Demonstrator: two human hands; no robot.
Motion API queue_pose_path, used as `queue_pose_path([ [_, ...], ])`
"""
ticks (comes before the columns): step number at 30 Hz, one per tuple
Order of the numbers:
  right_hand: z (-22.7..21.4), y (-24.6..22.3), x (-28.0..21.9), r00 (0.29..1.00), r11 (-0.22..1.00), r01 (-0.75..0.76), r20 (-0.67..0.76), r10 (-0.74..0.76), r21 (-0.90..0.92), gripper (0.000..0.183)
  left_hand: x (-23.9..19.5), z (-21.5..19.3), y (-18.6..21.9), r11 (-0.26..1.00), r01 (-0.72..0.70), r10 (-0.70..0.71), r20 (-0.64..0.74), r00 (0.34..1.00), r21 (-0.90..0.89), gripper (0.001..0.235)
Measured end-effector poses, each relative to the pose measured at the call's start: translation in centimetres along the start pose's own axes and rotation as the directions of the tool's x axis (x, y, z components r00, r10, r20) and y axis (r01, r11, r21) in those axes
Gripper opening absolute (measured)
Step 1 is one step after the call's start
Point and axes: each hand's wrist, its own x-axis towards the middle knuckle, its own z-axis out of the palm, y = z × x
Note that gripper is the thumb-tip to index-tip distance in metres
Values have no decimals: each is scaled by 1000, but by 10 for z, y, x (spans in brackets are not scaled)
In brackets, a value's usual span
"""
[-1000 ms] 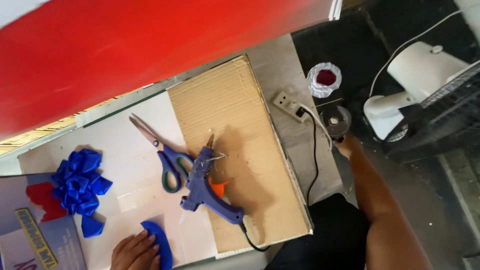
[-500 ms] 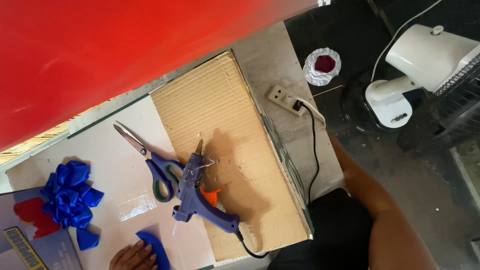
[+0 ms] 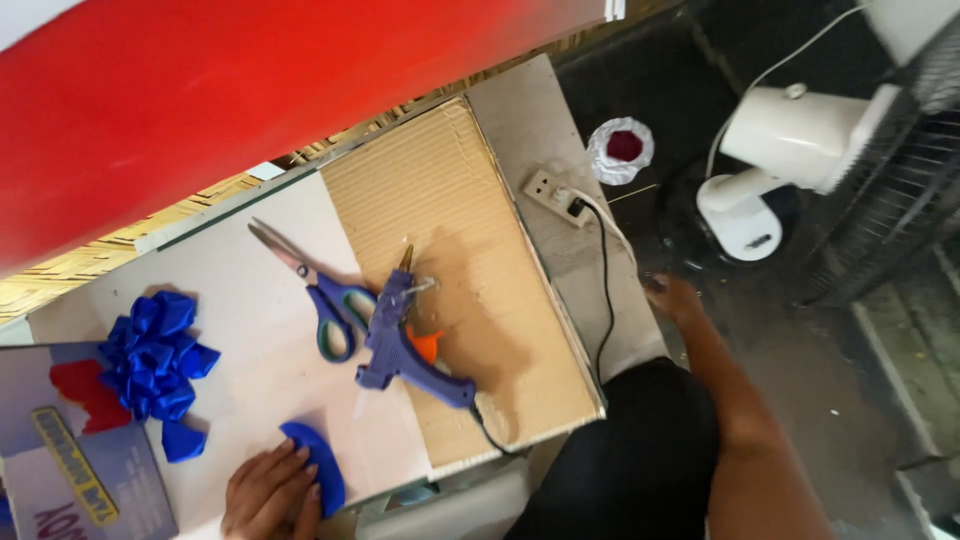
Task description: The person sits on the floor and uses a hot glue gun to apply adhesive to blue ribbon pieces. They fold the ribbon and press it together to form bows, placing the finished items into a white container.
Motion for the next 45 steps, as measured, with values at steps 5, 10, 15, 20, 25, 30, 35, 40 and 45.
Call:
queue_pose_path([
  [5,-28,-5,-140,984,994,-55,-162,70,99,60,6,-11,3,996,-78,80,36,996,-49,9],
  [10,-37,-56,-338,923,809,-267,-103,371,523,69,1,-22,1,993,-97,104,101,989,-72,12],
  [15,-32,-73,-438,827,484,-312,-17,562,817,78,-2,-26,1,982,-174,177,27,984,-69,10],
  [20,-32,-96,-512,854,777,-306,-202,480,550,76,-9,-25,-3,983,-166,164,-23,986,-81,15],
  [25,-12,-104,-541,914,952,-186,-314,259,243,88,-14,-18,-11,985,-155,149,-79,986,-74,15],
  [30,-12,-176,-601,928,990,-2,-367,55,142,107,-22,-13,-18,989,-117,113,-47,992,-95,16],
  [35,-13,-183,-594,926,978,11,-370,69,209,115,-20,-11,-21,986,-116,109,-64,992,-116,16],
  [40,2,-157,-568,926,979,0,-369,77,205,119,-24,-5,-26,985,-124,116,-68,991,-121,16],
  [45,2,-154,-567,929,977,-3,-360,82,214,119,-22,-5,-25,987,-108,102,-58,993,-120,17],
])
